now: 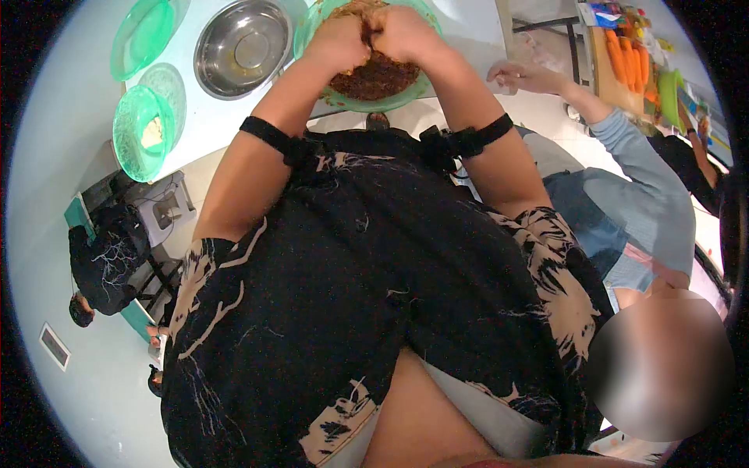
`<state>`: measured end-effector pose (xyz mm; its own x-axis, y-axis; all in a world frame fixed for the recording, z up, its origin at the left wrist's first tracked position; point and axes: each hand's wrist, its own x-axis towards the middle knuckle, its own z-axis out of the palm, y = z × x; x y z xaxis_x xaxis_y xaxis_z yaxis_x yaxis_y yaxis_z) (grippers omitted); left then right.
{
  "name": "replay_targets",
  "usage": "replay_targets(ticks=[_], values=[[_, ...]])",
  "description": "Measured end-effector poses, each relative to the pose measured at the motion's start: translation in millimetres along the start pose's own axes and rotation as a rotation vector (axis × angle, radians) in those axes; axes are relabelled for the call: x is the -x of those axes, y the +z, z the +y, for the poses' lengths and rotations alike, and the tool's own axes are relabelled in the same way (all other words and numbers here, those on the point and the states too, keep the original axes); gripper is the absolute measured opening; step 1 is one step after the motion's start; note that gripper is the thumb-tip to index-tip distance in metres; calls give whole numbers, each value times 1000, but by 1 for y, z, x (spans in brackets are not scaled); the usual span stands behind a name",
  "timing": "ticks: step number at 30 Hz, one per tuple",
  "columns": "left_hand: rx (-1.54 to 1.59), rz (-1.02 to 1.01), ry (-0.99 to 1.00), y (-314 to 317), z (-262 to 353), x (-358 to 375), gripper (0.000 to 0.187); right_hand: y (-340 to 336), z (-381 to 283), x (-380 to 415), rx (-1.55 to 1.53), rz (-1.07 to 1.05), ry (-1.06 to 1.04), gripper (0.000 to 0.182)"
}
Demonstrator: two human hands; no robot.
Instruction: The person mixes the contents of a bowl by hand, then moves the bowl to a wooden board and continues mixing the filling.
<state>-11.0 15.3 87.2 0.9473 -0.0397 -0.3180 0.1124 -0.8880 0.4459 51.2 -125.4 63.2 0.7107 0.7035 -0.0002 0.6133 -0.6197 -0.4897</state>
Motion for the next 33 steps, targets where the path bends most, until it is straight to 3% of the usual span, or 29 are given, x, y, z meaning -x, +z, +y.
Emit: replay_targets(ticks=[1,3,6,7,9,10,13,15,16,20,24,26,27,30,33], values=[[5,95,10,4,-8,-4,31,1,-1,0,-93,182,-48,27],[14,281,32,9,-23,-11,27,-17,-4,3,63,47,106,28],[-184,-57,-159,-16,0,5,27,-35,-12,10,255,-252,189,28],[-220,-121,-113,-14,3,4,27,-36,-13,9,312,-367,191,28],[-291,-252,-19,-4,5,4,28,-16,-10,0,210,-388,125,28],[-184,-196,0,2,2,3,28,-6,-6,-4,158,-398,94,29],[3,-10,24,8,-10,-6,29,6,1,-11,62,-13,154,25],[-47,132,-5,6,-18,-9,30,-20,-4,-1,112,-60,168,25],[-112,45,-39,-1,-11,-4,30,-33,-8,3,138,-82,174,25],[-228,-209,-63,-4,6,4,31,-24,-12,0,325,-557,111,28],[-13,-203,-58,-5,2,-1,30,-6,0,1,49,-257,81,24],[-34,-14,-2,10,-22,-10,30,-10,4,3,5,-72,114,30],[-45,85,27,7,-22,-10,31,-15,3,5,72,-101,121,28],[-294,29,-83,5,-6,-4,34,-26,-3,6,233,-283,193,25],[-295,-202,-145,7,15,-3,33,-8,3,2,219,-384,68,25]])
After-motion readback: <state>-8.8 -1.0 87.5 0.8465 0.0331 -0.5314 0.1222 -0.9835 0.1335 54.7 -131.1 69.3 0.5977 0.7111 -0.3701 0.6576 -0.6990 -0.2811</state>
